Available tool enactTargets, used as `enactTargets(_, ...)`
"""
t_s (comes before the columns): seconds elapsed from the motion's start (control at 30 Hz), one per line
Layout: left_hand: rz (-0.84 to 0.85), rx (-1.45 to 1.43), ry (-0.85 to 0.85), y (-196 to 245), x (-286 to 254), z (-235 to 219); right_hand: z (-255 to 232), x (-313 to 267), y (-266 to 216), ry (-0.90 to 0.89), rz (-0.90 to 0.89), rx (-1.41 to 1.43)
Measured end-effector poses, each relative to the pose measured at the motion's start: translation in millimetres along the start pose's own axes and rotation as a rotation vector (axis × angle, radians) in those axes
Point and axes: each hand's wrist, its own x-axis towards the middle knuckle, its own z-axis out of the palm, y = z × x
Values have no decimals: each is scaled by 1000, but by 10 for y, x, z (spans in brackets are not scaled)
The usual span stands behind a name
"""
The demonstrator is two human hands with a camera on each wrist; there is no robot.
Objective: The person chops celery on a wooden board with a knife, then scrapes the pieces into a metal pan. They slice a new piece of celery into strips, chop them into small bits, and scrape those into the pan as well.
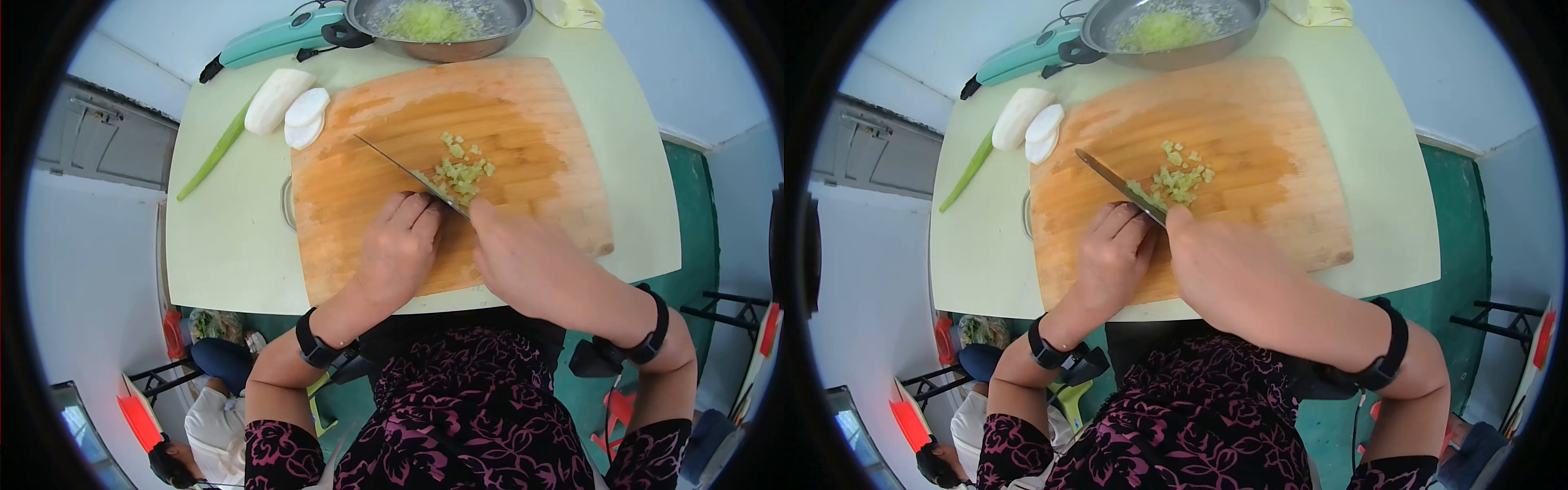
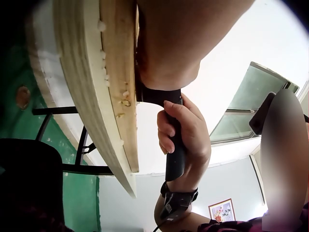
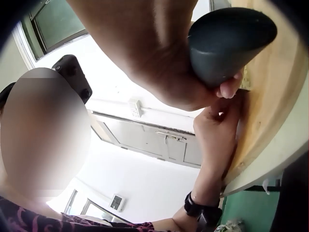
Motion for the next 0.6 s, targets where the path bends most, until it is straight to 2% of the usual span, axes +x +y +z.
enactTargets(0.1, 4, -36, 42, -17, 7, 12, -108, 68, 42, 55, 31, 24)
enactTargets(0.23, -66, -135, 129, -7, -36, 42, -313, -11, -59, 10, 79, 88)
enactTargets(0.33, -82, -132, 111, -30, -39, 20, -229, -126, -44, 67, -4, -3)
enactTargets(0.6, -34, -42, 59, -24, -42, 22, -124, -138, -27, -25, -22, -11)
